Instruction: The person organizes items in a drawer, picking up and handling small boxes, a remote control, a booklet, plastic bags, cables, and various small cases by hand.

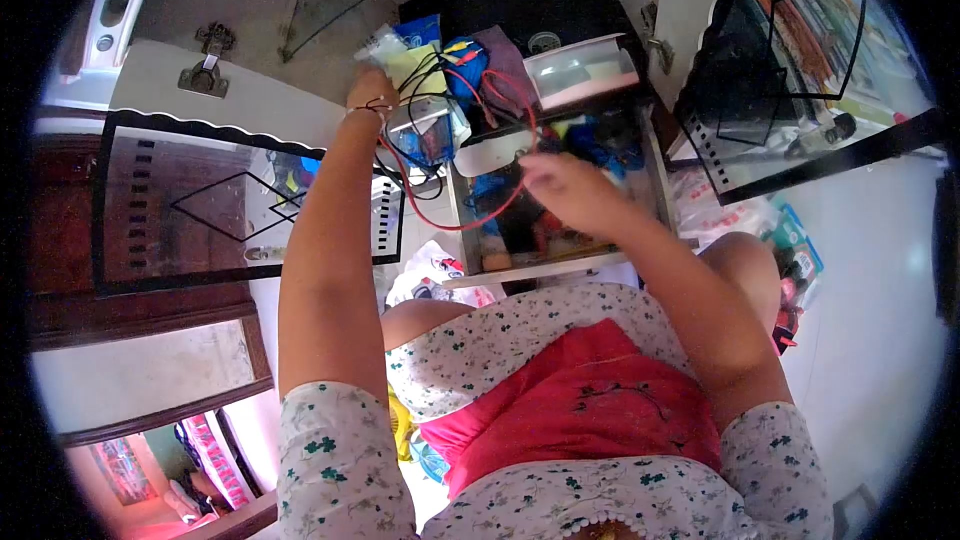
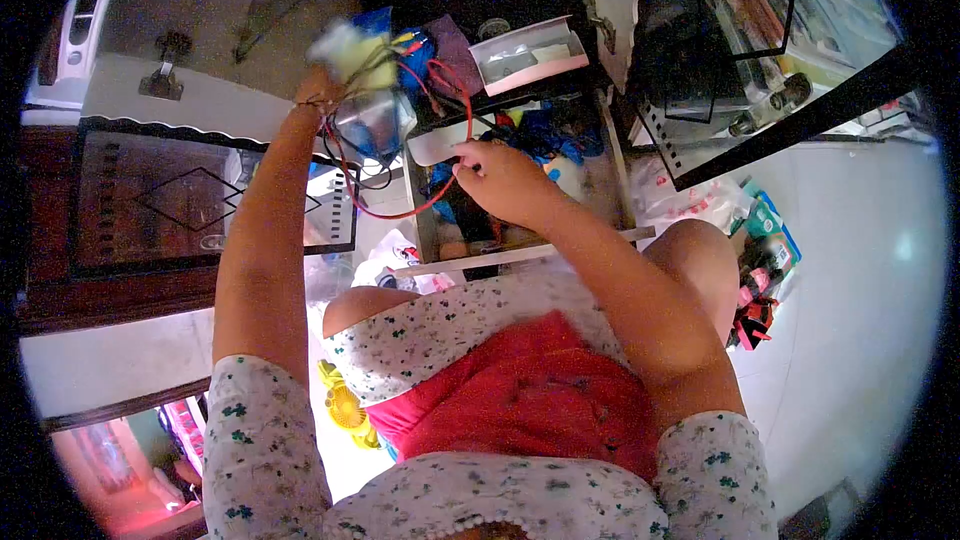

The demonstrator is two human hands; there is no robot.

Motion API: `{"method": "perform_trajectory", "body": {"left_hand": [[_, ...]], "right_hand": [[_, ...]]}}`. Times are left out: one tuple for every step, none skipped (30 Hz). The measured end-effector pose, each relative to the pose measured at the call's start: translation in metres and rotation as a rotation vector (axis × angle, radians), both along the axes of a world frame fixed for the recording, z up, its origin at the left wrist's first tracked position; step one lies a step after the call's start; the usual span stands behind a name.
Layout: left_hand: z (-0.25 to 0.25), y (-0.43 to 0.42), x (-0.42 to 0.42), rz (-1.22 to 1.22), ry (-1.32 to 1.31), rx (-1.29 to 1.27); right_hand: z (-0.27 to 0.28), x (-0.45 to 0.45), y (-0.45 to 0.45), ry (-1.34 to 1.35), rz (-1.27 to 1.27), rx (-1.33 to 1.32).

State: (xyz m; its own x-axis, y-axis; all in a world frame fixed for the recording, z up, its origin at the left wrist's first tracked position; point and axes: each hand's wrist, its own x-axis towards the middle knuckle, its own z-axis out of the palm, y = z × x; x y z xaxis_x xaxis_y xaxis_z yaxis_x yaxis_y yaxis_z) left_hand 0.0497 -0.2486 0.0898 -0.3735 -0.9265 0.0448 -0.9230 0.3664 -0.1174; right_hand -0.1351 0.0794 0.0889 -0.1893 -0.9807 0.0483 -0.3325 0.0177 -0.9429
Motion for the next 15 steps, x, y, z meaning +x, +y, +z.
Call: {"method": "perform_trajectory", "body": {"left_hand": [[0.024, 0.021, -0.004, -0.066, -0.074, 0.009], [0.043, 0.04, -0.007, -0.131, -0.149, 0.018], [0.051, 0.051, -0.01, -0.13, -0.148, 0.015], [0.056, 0.059, -0.013, -0.085, -0.171, -0.077], [0.064, 0.064, -0.017, -0.041, -0.193, -0.169], [0.075, 0.067, -0.019, -0.041, -0.192, -0.17], [0.085, 0.069, -0.019, -0.028, -0.064, -0.208], [0.094, 0.073, -0.019, -0.015, 0.061, -0.246], [0.101, 0.079, -0.019, -0.015, 0.053, -0.251], [0.106, 0.086, -0.018, -0.215, 0.349, -0.448], [0.112, 0.093, -0.017, -0.421, 0.646, -0.637], [0.121, 0.11, -0.019, -0.43, 0.643, -0.641], [0.129, 0.136, -0.023, -0.459, 0.777, -0.584], [0.137, 0.163, -0.026, -0.485, 0.911, -0.524], [0.146, 0.188, -0.028, -0.488, 0.912, -0.524]], "right_hand": [[0.0, 0.0, 0.003, -0.038, 0.059, 0.048], [0.001, 0.001, 0.005, -0.076, 0.12, 0.096], [0.004, 0.001, 0.006, -0.075, 0.121, 0.093], [0.007, 0.0, 0.007, -0.011, 0.122, 0.123], [0.011, -0.001, 0.008, 0.053, 0.121, 0.154], [0.014, -0.004, 0.008, 0.054, 0.121, 0.152], [0.017, -0.008, 0.008, 0.078, 0.114, 0.131], [0.019, -0.011, 0.009, 0.099, 0.109, 0.11], [0.02, -0.014, 0.011, 0.092, 0.11, 0.104], [0.021, -0.016, 0.012, 0.045, 0.065, 0.051], [0.022, -0.019, 0.012, -0.002, 0.019, -0.001], [0.02, -0.021, 0.01, -0.005, 0.013, -0.008], [0.016, -0.022, 0.007, -0.09, -0.009, -0.023], [0.014, -0.023, 0.007, -0.172, -0.029, -0.037], [0.018, -0.022, 0.007, -0.172, -0.032, -0.038]]}}
